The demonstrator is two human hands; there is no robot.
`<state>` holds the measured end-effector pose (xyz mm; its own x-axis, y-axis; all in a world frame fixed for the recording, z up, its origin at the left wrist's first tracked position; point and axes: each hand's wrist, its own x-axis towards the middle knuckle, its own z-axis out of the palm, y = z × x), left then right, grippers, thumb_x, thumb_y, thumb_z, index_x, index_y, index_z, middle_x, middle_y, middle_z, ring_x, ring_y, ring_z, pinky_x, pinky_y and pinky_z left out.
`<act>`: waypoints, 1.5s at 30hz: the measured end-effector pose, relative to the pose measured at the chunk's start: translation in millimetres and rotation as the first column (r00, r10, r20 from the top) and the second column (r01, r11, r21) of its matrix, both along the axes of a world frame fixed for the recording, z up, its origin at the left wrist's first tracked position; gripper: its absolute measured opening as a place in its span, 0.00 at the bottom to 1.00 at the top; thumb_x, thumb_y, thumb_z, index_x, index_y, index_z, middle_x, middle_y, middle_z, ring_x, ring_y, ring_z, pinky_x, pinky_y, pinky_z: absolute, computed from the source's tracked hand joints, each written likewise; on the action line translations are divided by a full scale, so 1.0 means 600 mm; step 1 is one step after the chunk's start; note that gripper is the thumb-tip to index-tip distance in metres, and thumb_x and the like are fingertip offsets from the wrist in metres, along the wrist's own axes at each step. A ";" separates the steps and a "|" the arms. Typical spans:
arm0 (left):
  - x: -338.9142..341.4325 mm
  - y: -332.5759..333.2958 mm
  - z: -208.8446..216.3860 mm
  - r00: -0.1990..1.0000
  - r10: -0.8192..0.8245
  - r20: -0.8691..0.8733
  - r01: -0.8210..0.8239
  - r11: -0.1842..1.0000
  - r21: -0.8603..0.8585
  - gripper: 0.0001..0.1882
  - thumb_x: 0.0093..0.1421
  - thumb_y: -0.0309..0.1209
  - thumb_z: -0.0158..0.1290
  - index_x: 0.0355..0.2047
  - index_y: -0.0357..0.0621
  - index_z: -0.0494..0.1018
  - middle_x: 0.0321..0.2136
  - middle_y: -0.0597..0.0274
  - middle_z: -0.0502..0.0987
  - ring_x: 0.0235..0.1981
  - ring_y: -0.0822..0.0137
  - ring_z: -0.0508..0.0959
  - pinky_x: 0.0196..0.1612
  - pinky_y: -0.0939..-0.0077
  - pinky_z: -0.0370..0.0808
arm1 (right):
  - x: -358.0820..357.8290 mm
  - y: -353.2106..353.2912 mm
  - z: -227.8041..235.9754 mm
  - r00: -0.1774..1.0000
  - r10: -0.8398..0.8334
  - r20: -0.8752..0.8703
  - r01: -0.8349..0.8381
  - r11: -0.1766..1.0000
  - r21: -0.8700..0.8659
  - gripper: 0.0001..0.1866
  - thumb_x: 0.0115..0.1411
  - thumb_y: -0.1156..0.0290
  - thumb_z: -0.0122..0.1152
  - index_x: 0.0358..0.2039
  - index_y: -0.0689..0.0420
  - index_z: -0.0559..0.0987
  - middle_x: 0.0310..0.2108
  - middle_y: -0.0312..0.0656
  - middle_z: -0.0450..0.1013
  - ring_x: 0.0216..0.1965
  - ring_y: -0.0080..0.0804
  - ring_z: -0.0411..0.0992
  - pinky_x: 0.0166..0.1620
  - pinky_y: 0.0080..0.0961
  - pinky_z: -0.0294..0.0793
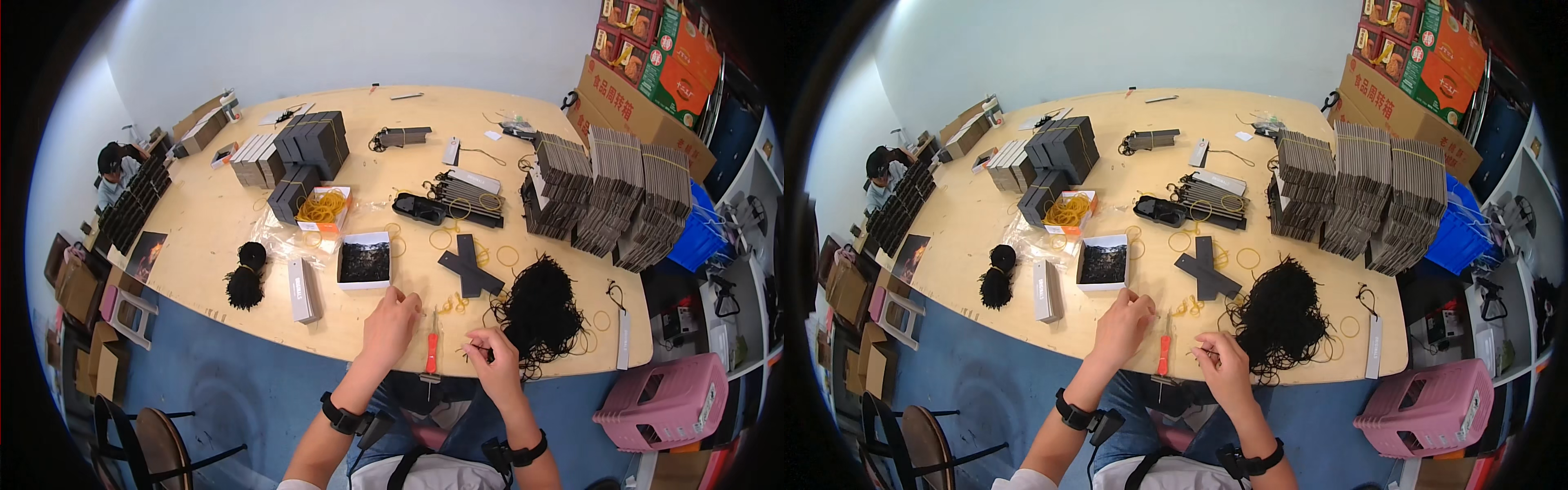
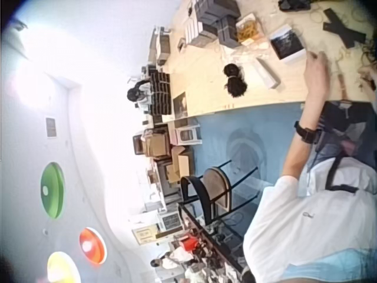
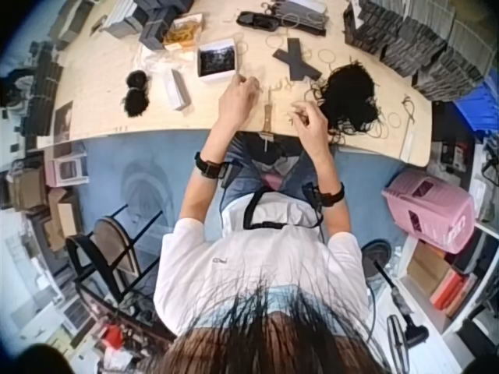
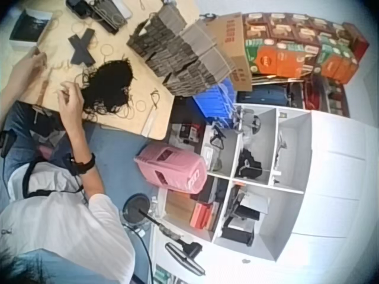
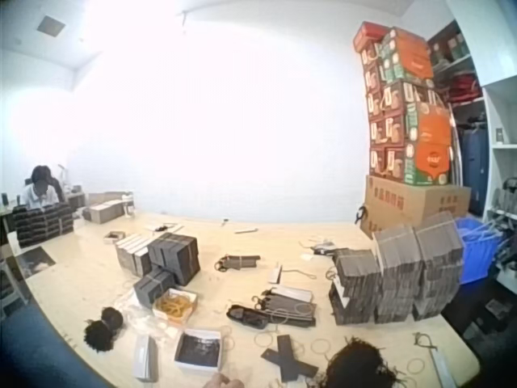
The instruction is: Assembling elastic loops onto small metal parts using a red assembly stand and grouping them for packaging.
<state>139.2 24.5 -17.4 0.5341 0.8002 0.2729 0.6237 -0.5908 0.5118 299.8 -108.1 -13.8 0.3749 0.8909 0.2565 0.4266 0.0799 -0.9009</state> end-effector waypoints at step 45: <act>-0.025 -0.202 0.006 0.791 0.102 0.603 0.263 0.834 -0.486 0.10 0.60 0.20 0.55 0.41 0.34 0.68 0.35 0.58 0.75 0.37 0.73 0.79 0.43 0.78 0.77 | -0.064 -0.072 -0.012 0.957 -0.005 -0.291 -0.009 0.999 -0.049 0.05 0.61 0.79 0.57 0.38 0.64 0.73 0.26 0.42 0.78 0.25 0.19 0.74 0.27 0.15 0.70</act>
